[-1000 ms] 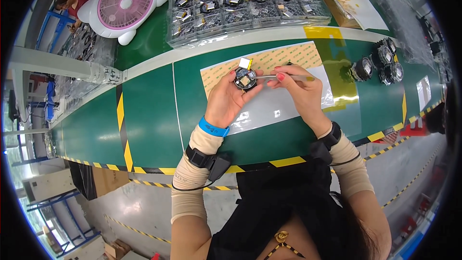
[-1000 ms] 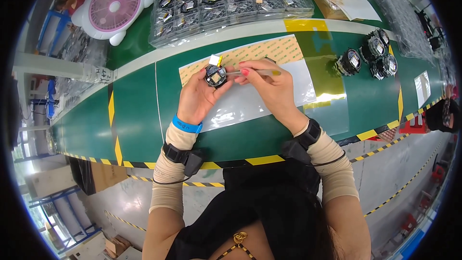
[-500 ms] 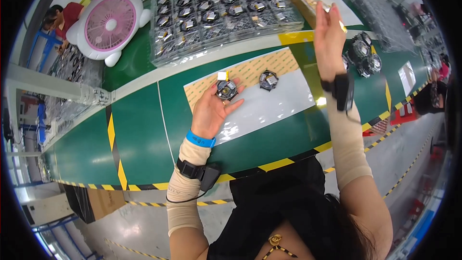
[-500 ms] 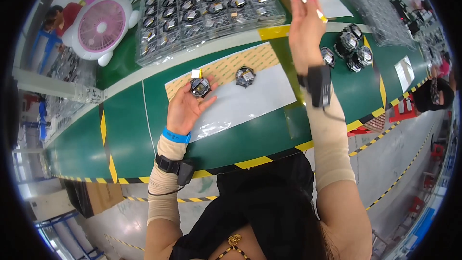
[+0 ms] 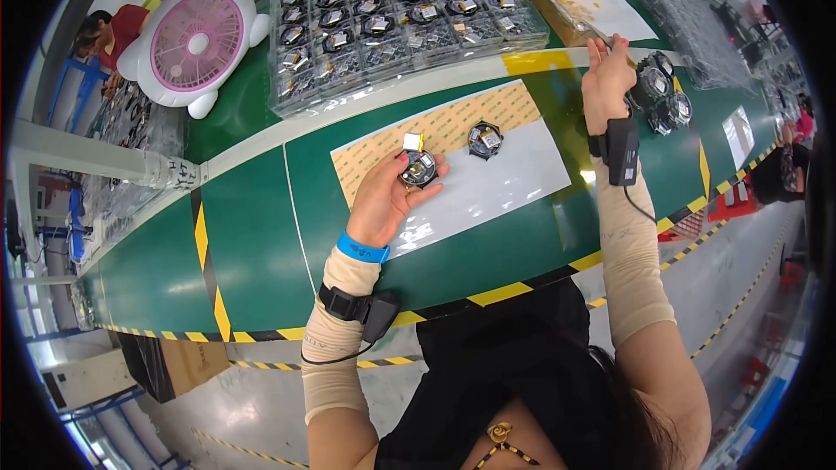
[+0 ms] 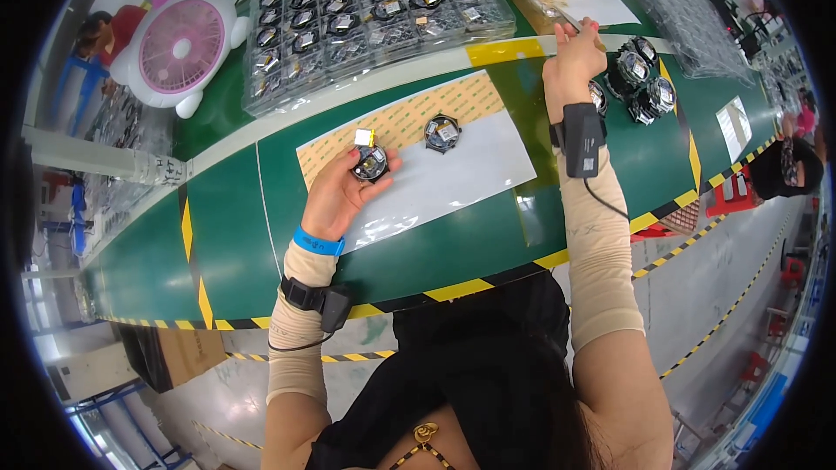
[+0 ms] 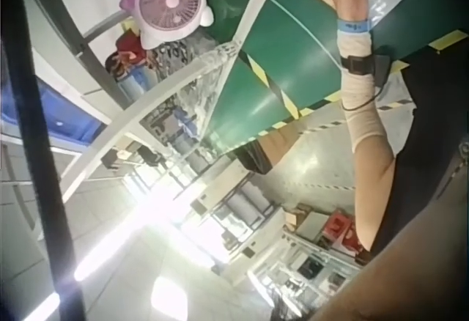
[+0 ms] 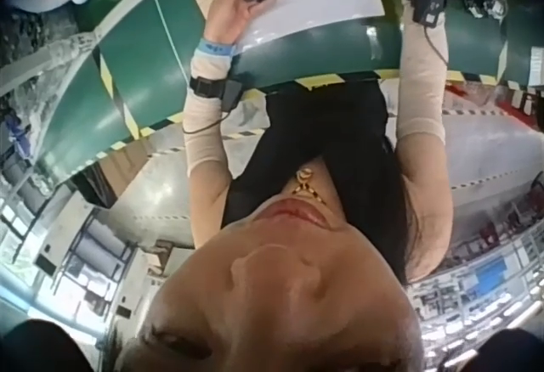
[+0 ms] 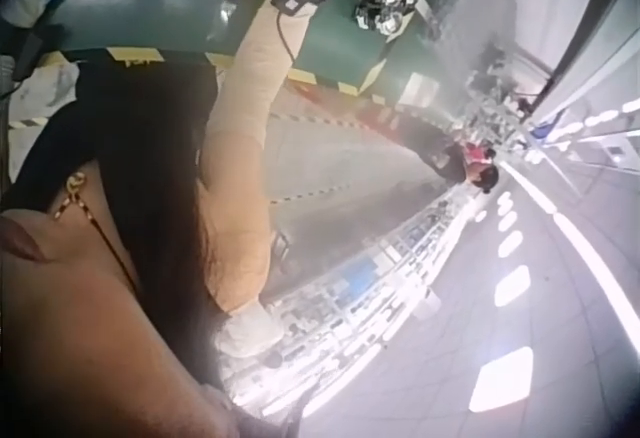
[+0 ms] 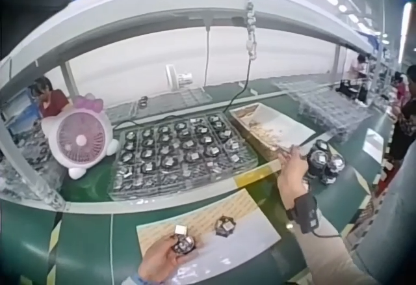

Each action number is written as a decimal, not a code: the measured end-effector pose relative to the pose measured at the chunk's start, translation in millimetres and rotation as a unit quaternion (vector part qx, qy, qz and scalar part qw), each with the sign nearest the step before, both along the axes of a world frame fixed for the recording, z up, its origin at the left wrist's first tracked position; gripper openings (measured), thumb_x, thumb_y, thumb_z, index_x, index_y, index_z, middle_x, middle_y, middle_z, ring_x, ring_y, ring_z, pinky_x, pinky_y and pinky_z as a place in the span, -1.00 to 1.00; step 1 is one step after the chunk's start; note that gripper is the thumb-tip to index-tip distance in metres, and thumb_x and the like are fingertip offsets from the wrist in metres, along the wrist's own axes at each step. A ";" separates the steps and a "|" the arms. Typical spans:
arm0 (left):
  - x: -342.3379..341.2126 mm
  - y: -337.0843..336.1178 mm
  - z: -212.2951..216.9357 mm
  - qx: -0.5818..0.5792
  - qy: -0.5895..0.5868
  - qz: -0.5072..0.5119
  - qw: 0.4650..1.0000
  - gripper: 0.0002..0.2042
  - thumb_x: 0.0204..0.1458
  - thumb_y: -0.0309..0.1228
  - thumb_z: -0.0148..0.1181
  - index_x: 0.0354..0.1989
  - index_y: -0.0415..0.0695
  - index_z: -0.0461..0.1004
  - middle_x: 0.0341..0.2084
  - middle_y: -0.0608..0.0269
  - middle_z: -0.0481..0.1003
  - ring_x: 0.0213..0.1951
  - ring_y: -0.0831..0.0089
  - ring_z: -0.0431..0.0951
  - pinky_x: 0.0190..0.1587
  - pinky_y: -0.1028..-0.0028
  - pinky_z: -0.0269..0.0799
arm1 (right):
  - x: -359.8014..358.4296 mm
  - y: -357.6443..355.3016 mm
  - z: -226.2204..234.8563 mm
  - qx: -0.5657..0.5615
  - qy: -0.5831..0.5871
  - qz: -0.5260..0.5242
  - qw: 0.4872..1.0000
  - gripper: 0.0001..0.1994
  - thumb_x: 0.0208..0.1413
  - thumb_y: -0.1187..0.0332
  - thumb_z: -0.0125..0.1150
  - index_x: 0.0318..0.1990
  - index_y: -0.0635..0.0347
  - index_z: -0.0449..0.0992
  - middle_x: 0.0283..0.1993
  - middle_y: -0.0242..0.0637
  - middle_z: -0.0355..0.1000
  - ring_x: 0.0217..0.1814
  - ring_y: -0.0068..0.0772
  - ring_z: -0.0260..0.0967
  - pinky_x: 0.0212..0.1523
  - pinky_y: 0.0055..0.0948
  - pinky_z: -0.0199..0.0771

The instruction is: The person peels adhesive squares from a sheet using tweezers and presses them onto the internal components of watches. They then fold down a small ribbon cable on each watch and place the finished units onto a stack.

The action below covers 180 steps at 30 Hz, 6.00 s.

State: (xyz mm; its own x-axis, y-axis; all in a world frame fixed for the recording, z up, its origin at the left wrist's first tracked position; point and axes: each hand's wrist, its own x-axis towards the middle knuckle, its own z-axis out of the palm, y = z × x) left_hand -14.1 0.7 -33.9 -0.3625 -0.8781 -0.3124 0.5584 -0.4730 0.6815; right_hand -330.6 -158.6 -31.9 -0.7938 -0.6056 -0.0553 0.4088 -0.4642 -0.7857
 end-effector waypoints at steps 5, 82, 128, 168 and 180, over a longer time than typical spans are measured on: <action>-0.6 0.7 0.7 0.006 -0.015 0.012 1.000 -0.69 0.15 -0.41 -0.31 0.01 -0.34 0.15 -0.14 -0.10 0.37 -0.09 0.18 0.44 -0.11 0.36 0.46 | 19.7 45.6 22.6 -0.033 0.000 -0.004 0.999 -0.84 0.11 0.40 -0.05 -0.25 0.33 0.30 -0.30 -0.29 0.32 -0.33 -0.44 0.27 -0.26 -0.42 0.43; -13.4 14.0 12.4 -0.053 -0.073 0.166 0.982 -0.85 0.11 -0.50 -0.22 -0.15 -0.19 0.19 -0.29 0.10 0.41 -0.28 0.36 0.49 -0.30 0.40 0.54 | 152.7 138.1 5.3 -0.297 0.754 0.133 0.570 -0.71 -0.45 0.45 0.21 -0.39 0.22 0.50 -0.32 -0.31 0.44 -0.52 -0.50 0.35 -0.64 -0.62 0.22; -16.1 16.8 9.5 -0.166 -0.031 0.123 0.978 -0.66 0.12 -0.56 -0.20 0.09 -0.23 0.17 -0.12 0.17 0.34 -0.10 0.46 0.38 0.02 0.37 0.34 | 161.6 149.2 17.2 -0.054 0.555 0.330 0.762 -0.76 -0.25 0.56 0.30 -0.35 0.18 0.44 -0.20 -0.25 0.35 -0.58 -0.47 0.22 -0.65 -0.67 0.22; -19.9 18.6 -0.8 -0.198 -0.119 0.098 0.968 -0.73 0.14 -0.49 -0.20 0.01 -0.25 0.25 -0.12 0.14 0.37 -0.07 0.39 0.39 -0.01 0.41 0.35 | 155.2 143.6 14.1 0.083 0.439 0.499 0.742 -0.73 -0.17 0.48 0.27 -0.23 0.33 0.48 -0.47 -0.48 0.37 -0.53 -0.76 0.13 -0.54 -0.72 0.17; -11.9 8.1 1.1 -0.059 0.087 0.089 0.990 -0.61 0.14 -0.34 -0.15 0.10 -0.28 0.14 -0.04 0.07 0.30 -0.03 0.29 0.36 0.09 0.26 0.25 | 152.6 131.2 10.8 0.061 0.334 0.555 0.759 -0.75 -0.15 0.54 0.23 -0.23 0.39 0.46 -0.44 -0.40 0.42 -0.46 -0.76 0.24 -0.45 -0.74 0.28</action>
